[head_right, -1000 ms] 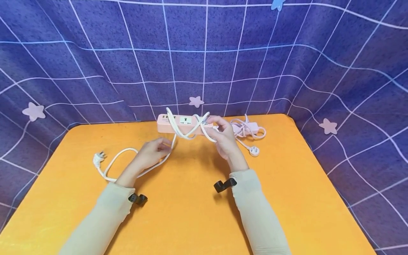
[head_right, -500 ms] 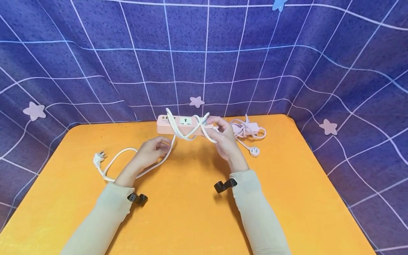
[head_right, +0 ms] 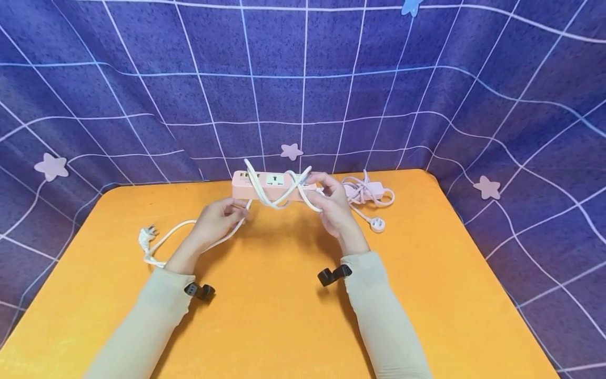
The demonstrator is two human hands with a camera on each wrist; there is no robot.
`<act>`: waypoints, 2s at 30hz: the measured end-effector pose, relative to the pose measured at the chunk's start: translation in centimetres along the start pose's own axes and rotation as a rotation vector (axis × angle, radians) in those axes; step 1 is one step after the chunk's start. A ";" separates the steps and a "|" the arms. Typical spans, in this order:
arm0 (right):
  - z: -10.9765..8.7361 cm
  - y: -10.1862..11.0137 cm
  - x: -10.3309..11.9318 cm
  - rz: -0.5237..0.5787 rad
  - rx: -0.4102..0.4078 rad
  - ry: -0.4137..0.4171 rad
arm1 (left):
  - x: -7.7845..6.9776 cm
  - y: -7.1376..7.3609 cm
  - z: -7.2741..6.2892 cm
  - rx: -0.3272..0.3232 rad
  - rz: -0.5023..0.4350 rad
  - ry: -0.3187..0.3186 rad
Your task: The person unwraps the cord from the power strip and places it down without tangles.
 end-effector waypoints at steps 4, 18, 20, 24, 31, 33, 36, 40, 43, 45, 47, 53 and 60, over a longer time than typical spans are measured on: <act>-0.1 0.0 0.0 0.002 0.000 -0.007 | -0.4 0.9 0.4 -0.057 0.007 -0.018; -0.1 0.1 -0.2 -0.003 0.027 -0.019 | -2.8 5.2 1.2 -0.242 0.056 -0.138; -0.1 0.1 -0.3 -0.011 0.023 -0.020 | -3.2 5.7 1.1 -0.270 0.058 -0.163; -0.1 0.2 -0.3 -0.025 0.016 -0.022 | -4.2 6.5 0.8 -0.323 0.051 -0.206; -0.1 0.1 -0.3 -0.045 0.017 -0.019 | -6.0 7.9 0.0 -0.414 0.044 -0.272; -0.1 0.1 -0.3 -0.044 0.021 -0.017 | -6.5 8.3 -0.4 -0.440 0.046 -0.288; -0.1 0.2 -0.3 -0.048 0.028 -0.010 | -7.2 8.8 -0.8 -0.472 0.046 -0.314; 0.0 0.2 -0.4 -0.070 0.027 -0.005 | -8.0 9.3 -1.1 -0.510 0.060 -0.361; 0.0 0.2 -0.5 -0.084 0.023 -0.008 | -8.4 9.6 -1.3 -0.536 0.080 -0.400; 0.0 0.3 -0.5 -0.097 0.019 -0.006 | -8.7 9.7 -1.4 -0.549 0.093 -0.428; 0.0 0.3 -0.6 -0.106 0.015 -0.004 | -9.1 9.9 -1.6 -0.564 0.115 -0.460; 0.1 0.3 -0.6 -0.115 0.013 0.000 | -10.4 10.2 -2.3 -0.578 0.155 -0.580; 0.1 0.3 -0.6 -0.129 -0.001 -0.001 | -11.1 10.5 -2.8 -0.552 0.213 -0.649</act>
Point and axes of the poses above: each hand's wrist, its own z-axis towards the middle knuckle, its own y-axis out of the back of the hand, x = y × z, the point moved 1 cm from there along z, towards the middle knuckle, and after that the axes turned 3 degrees about y, right-handed, at the moved point
